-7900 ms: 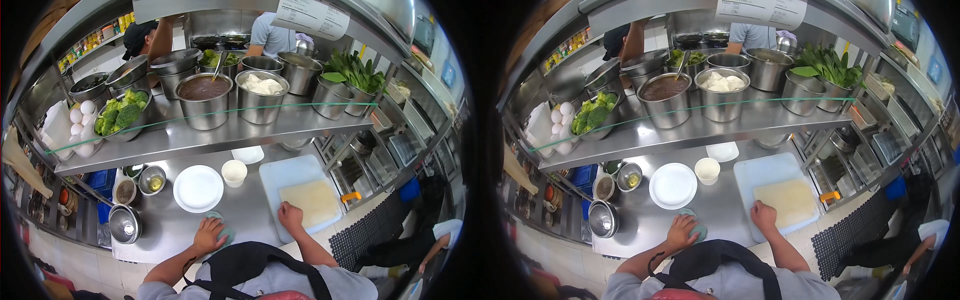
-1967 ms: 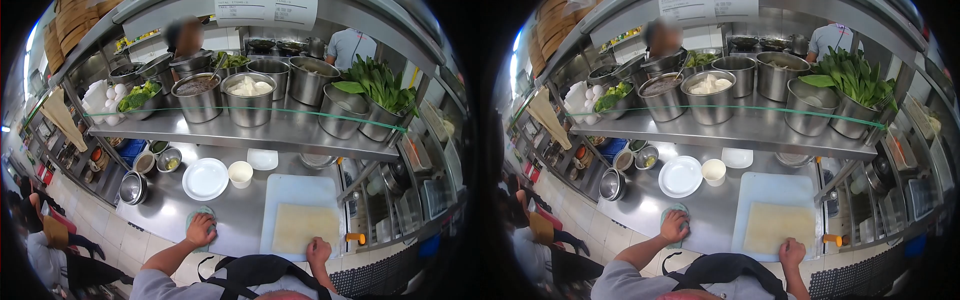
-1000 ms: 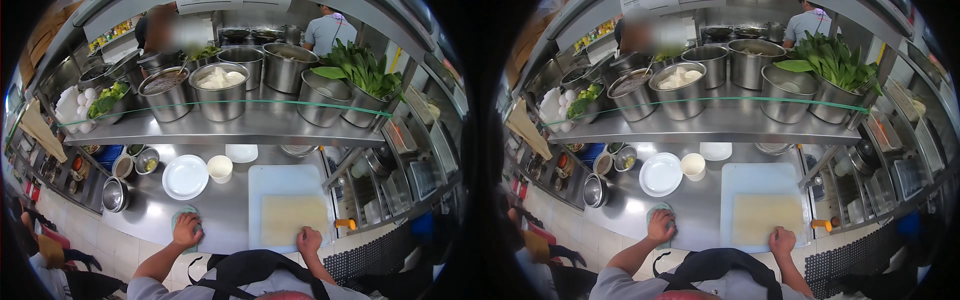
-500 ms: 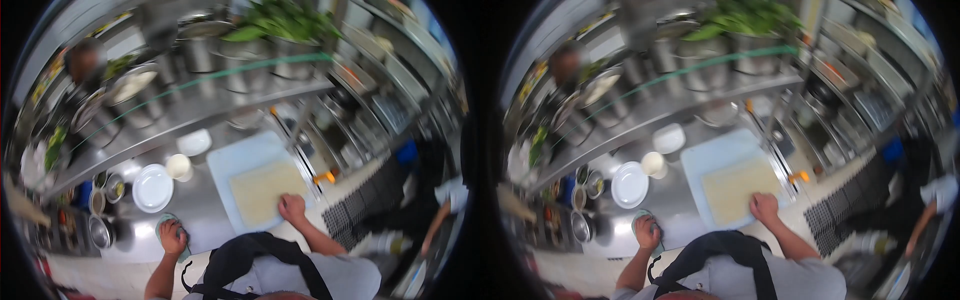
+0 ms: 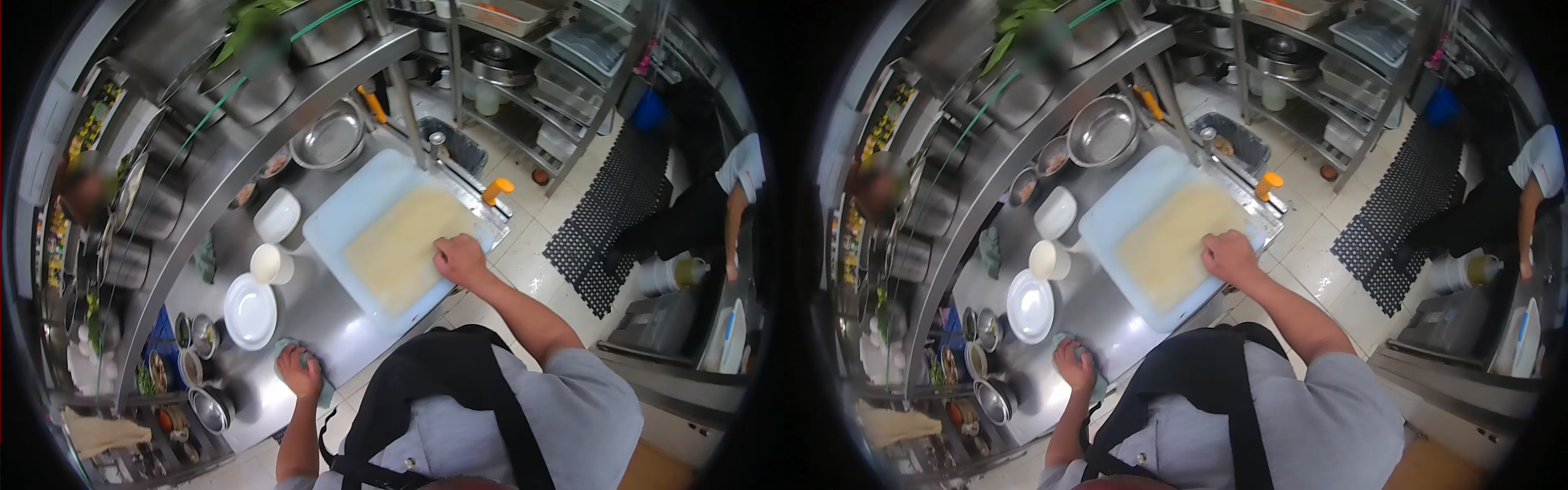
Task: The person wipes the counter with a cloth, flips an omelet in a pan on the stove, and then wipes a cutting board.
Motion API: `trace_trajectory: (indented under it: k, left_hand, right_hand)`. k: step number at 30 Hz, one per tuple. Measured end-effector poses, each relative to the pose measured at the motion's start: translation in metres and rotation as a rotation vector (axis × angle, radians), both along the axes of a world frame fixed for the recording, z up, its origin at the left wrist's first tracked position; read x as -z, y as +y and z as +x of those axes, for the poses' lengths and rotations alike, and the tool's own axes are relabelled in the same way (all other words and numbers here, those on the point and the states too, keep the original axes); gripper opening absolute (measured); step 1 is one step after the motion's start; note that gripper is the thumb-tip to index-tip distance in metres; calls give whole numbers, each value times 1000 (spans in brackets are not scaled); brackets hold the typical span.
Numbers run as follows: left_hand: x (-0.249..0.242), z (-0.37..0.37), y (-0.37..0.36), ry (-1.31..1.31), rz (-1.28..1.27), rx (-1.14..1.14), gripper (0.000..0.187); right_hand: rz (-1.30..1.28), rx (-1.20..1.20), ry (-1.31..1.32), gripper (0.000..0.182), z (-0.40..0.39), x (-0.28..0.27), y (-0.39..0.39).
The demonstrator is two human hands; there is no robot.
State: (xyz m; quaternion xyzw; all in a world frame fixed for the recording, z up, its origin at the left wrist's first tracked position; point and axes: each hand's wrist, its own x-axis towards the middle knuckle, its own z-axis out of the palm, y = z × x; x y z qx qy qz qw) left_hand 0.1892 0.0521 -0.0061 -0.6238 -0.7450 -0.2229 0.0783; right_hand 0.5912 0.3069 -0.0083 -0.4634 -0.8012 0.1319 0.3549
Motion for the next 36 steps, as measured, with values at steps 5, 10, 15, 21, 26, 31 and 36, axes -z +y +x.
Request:
trace_trajectory:
  k: [5, 10, 15, 21, 26, 31, 36]
  left_hand:
    - [-7, 7, 1, 2, 19, -63, 25]
    - [-3, 27, -6, 33, 74, -240, 22]
    - [2, 29, -10, 16, 117, -253, 22]
    - [3, 30, -9, 43, 133, -273, 22]
    - [-8, 44, -1, -3, 36, -427, 18]
    - [-37, 85, 48, -427, 152, -570, 17]
    - [-76, 223, 172, -580, 210, -273, 18]
  right_hand:
    - [-16, 17, -63, 6, -2, -4, 0]
    - [35, -7, -76, 6, -6, -8, 1]
    - [55, 2, -137, 9, -5, 0, 1]
    - [46, 15, -173, 10, -4, 1, 3]
    - [-8, -28, -65, 10, 3, 1, 3]
    - [-435, -562, 218, 21, 42, 5, 6]
    - [-1163, -1061, -43, 30, 144, -10, 83]
